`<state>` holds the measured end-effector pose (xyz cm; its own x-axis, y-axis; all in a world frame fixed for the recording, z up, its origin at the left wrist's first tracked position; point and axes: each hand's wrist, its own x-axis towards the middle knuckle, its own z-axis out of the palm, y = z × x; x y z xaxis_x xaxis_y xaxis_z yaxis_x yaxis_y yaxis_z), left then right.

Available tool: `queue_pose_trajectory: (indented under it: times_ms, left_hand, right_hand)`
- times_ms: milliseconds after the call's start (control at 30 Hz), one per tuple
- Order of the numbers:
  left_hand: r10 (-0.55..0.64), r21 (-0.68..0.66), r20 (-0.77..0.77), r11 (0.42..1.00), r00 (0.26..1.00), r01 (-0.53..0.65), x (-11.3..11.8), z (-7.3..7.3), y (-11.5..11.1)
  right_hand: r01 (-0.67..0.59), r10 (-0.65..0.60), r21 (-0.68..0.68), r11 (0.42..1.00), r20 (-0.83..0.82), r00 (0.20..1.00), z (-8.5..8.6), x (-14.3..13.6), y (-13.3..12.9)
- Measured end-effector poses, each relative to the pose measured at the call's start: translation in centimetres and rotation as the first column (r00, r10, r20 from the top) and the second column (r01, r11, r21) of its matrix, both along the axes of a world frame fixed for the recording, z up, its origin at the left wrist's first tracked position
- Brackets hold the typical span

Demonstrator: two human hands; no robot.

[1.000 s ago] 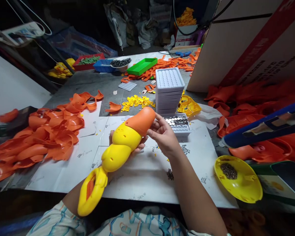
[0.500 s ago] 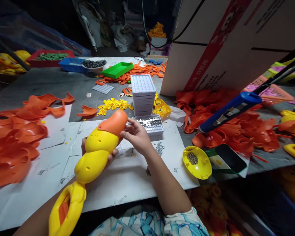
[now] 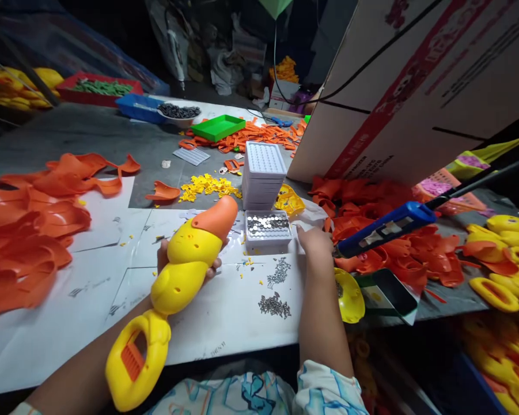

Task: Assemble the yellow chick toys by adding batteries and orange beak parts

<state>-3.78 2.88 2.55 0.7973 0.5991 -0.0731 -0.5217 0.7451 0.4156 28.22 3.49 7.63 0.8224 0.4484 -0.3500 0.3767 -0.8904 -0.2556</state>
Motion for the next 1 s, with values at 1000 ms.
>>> queue_pose_trajectory:
  times_ms: [1000]
  left_hand:
    - [-0.016, 0.047, -0.160, 0.999, 0.987, 0.024, 2.8, 0.7, -2.7]
  right_hand:
    - [0.017, 0.477, 0.997, 0.080, -0.053, 0.877, 6.4, -8.1, -3.9]
